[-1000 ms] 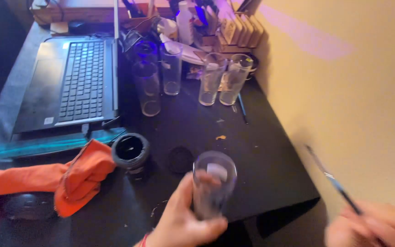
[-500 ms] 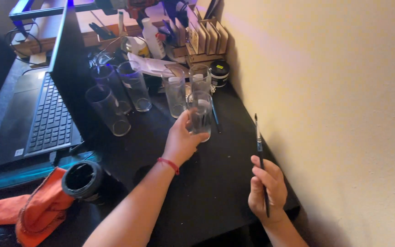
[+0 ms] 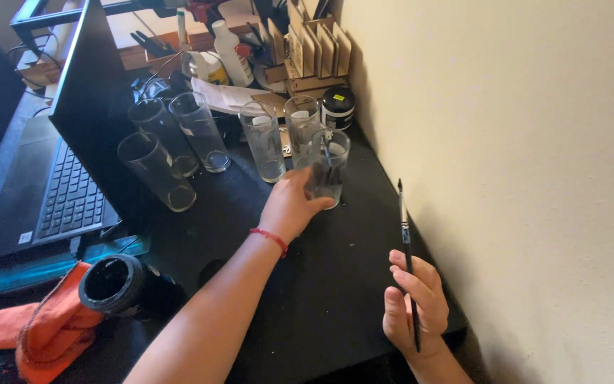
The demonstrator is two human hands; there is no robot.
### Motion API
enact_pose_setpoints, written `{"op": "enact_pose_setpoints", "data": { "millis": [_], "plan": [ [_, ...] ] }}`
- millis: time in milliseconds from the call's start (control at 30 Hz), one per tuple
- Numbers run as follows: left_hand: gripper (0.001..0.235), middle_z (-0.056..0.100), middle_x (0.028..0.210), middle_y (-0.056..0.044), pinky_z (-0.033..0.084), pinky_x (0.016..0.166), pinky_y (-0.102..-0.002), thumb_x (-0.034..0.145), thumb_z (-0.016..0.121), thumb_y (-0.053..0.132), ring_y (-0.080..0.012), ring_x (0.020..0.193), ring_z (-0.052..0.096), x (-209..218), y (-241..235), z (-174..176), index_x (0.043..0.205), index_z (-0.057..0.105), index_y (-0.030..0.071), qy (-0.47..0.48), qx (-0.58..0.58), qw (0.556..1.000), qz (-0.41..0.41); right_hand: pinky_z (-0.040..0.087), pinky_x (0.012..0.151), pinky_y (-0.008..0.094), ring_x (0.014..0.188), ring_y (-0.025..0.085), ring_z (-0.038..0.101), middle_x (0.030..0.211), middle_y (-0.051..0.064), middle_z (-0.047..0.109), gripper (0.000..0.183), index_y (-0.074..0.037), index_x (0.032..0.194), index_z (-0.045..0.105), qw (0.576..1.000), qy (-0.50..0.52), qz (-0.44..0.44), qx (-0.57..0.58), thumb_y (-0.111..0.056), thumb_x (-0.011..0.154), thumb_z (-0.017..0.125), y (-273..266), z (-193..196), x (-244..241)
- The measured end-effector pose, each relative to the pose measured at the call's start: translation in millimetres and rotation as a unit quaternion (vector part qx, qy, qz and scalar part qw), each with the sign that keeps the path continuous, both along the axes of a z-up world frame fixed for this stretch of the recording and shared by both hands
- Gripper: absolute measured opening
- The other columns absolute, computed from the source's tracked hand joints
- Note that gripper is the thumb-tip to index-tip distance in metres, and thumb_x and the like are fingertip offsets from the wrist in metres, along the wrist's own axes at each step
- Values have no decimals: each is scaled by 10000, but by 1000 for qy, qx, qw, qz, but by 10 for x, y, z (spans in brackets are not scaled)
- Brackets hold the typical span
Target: The person paints the exterior of a clear glass tumbler with black paint using a brush. They repeatedly dip the brush into a paint container to reload and apply the paint in vertical strokes, rotating the glass to cover the surface. The person places the painted glass on the table and picks up another glass to continue the process.
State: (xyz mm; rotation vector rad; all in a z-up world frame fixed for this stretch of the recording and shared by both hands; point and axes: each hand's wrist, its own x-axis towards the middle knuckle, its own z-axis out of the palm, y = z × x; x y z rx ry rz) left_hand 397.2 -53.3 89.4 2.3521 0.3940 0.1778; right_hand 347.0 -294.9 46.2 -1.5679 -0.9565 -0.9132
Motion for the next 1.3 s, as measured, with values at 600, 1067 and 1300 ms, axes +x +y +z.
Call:
{"op": "enact_pose_setpoints", "data": {
  "millis": [600,1067,1300],
  "plan": [
    [342,523,998,-83,470,733,-401,869,760,311,-235,788,562,-591,339,-76,883,489,102,-15,-9,994,106,614,730,319,973,322,675,1142,298,641,133,43,1066,547,999,38,-9,24,9,938,558,-12,-155,54],
    [577,546,1218,-134,477,901,-381,826,745,334,-272,999,594,-64,228,-199,1311,564,78,-21,-30,999,-2,609,799,329,980,332,665,1161,312,632,144,47,1090,538,999,40,-11,19,8,952,548,-9,-102,22],
    [698,470,1410,-180,461,980,-487,824,755,237,-394,1222,537,-565,131,151,1405,427,30,53,84,995,15,573,859,343,990,332,661,1198,348,595,149,102,1082,533,995,98,4,30,-3,977,533,-17,-199,-2]
  ]
}}
